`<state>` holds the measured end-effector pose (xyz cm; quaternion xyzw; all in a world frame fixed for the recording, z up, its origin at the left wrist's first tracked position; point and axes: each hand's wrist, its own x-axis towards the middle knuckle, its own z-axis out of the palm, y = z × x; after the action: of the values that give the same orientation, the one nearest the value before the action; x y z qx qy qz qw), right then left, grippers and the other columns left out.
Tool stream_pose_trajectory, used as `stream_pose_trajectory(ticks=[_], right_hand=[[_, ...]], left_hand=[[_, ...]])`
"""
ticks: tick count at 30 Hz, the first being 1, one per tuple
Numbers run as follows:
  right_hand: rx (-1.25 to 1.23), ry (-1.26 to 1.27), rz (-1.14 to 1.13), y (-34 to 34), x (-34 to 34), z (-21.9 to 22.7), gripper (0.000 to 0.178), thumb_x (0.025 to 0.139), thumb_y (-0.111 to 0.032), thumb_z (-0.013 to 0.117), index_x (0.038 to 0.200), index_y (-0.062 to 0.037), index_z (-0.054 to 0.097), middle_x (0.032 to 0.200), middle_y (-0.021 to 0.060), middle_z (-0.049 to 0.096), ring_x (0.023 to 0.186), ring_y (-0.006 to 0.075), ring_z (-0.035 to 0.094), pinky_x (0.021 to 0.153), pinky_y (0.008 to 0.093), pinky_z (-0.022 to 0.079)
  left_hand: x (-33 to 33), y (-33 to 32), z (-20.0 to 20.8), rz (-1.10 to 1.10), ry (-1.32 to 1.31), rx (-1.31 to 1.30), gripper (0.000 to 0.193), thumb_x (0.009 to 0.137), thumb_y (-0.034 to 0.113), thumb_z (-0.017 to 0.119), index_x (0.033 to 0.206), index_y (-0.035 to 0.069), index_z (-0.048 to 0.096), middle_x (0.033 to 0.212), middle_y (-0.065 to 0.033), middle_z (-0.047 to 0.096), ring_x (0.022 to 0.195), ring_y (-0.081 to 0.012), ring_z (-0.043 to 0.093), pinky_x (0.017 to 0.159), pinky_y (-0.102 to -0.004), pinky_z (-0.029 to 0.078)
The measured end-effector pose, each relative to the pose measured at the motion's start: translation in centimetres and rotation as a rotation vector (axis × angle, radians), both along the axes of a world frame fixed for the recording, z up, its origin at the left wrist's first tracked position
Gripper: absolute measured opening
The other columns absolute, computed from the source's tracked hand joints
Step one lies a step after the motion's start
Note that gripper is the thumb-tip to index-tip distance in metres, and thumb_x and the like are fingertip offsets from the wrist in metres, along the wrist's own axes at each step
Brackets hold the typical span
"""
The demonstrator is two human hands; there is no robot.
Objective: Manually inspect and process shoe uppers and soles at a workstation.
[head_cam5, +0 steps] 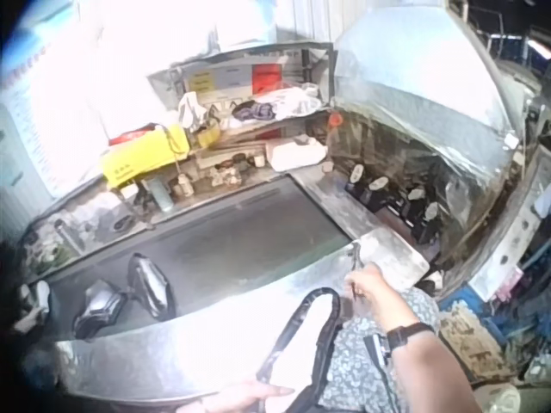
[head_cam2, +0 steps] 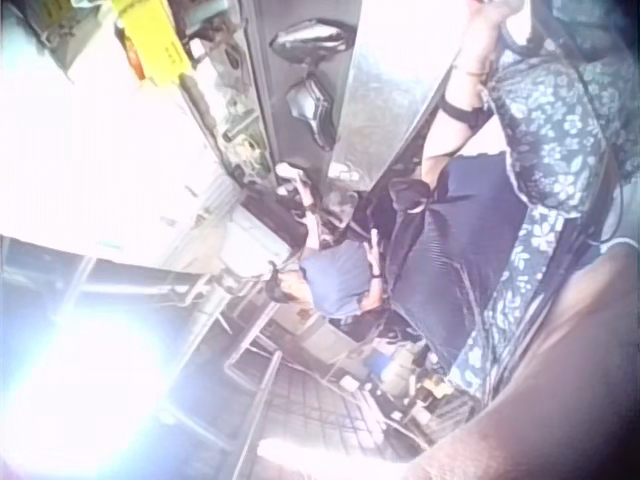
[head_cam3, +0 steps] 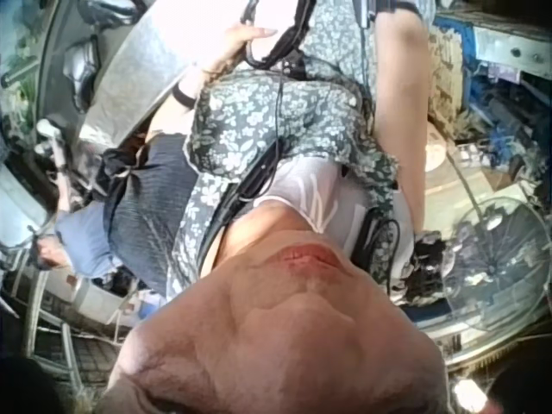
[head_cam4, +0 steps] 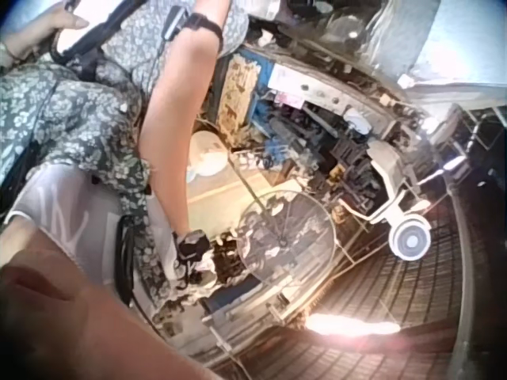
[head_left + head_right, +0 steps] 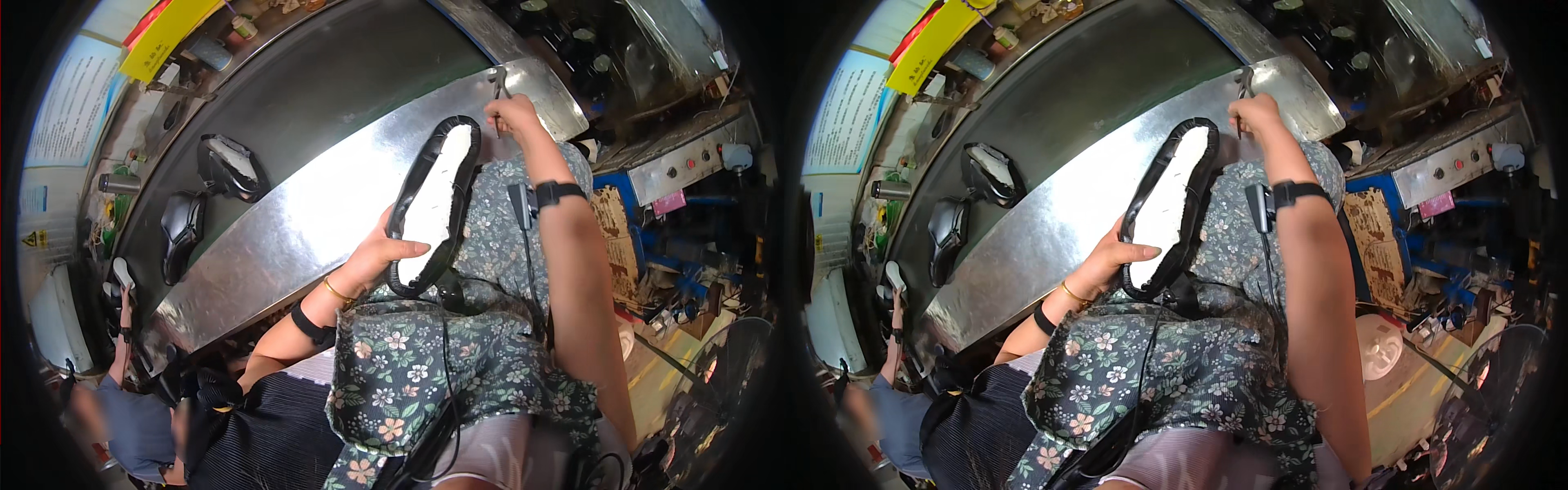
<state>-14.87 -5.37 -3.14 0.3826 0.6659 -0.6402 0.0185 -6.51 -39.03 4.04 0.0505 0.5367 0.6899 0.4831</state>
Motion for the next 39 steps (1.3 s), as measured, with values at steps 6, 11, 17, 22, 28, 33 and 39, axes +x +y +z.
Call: stream_pose_trajectory(ticks=[6,11,17,22,28,33,39], right_hand=[[0.089,0.445,0.228,-5.0,8.1,13.2,0.032,0.092,-0.025,0.063,0.101,0.0008,0.046,0.083,0.0072,0.058,0.067,0.0128,0.062,0.054,0.0255,0.05],[0.264,0.489,0.52,-10.9,14.0,19.0,0.034,0.095,-0.033,0.057,0.091,0.0005,0.052,0.074,0.0089,0.061,0.062,0.0174,0.061,0.06,0.031,0.05],[0.572,0.097,1.051,-9.4,13.7,14.6,0.037,0.096,-0.032,0.055,0.083,0.0028,0.051,0.069,0.0242,0.057,0.064,0.0394,0.058,0.057,0.0419,0.045],[0.409,0.312,0.789,-12.0,15.3,14.8,0.039,0.096,-0.034,0.053,0.084,0.0032,0.053,0.07,0.0239,0.058,0.066,0.0412,0.059,0.06,0.0472,0.044],[0.511,0.12,0.951,-9.8,15.4,15.4,0.042,0.096,-0.038,0.053,0.086,0.0016,0.048,0.069,0.0229,0.057,0.065,0.0415,0.059,0.058,0.0437,0.045],[0.619,0.472,0.958,-13.4,17.5,15.3,0.034,0.095,-0.033,0.054,0.086,-0.0015,0.048,0.068,0.0218,0.06,0.068,0.0406,0.062,0.058,0.0463,0.048],[0.679,0.203,1.2,-12.2,16.9,17.4,0.034,0.095,-0.035,0.053,0.096,-0.001,0.054,0.069,0.0204,0.062,0.067,0.0404,0.063,0.058,0.0477,0.049]], left_hand=[[0.4,0.1,0.6,0.006,-0.019,0.06,0.077,0.071,0.004,0.073,0.138,0.0,0.036,0.125,-0.0092,0.053,0.117,-0.0187,0.05,0.102,-0.0333,0.039],[0.3,-0.1,1.2,0.011,0.027,0.024,0.078,0.07,0.004,0.074,0.138,0.0,0.037,0.126,-0.0096,0.053,0.118,-0.0194,0.05,0.103,-0.034,0.038],[0.0,0.6,0.5,-0.017,0.077,-0.011,0.076,0.071,0.003,0.074,0.138,0.0,0.037,0.125,-0.0088,0.054,0.117,-0.0193,0.051,0.103,-0.0336,0.04],[0.7,0.0,1.0,-0.013,0.029,0.029,0.077,0.073,0.004,0.075,0.138,-0.001,0.035,0.123,-0.0087,0.054,0.115,-0.0184,0.052,0.1,-0.0328,0.043],[0.4,-0.1,0.0,-0.073,0.154,-0.038,0.086,0.068,0.006,0.08,0.139,0.001,0.034,0.126,-0.0087,0.052,0.119,-0.02,0.048,0.104,-0.0346,0.038],[0.4,0.1,1.8,-0.105,0.155,-0.071,0.092,0.065,0.004,0.08,0.142,0.002,0.03,0.124,-0.0076,0.052,0.116,-0.019,0.049,0.104,-0.0345,0.038],[0.3,-0.7,0.7,-0.15,0.147,-0.072,0.082,0.068,-0.001,0.076,0.138,0.002,0.032,0.119,-0.0077,0.055,0.111,-0.0167,0.052,0.094,-0.0317,0.046]])
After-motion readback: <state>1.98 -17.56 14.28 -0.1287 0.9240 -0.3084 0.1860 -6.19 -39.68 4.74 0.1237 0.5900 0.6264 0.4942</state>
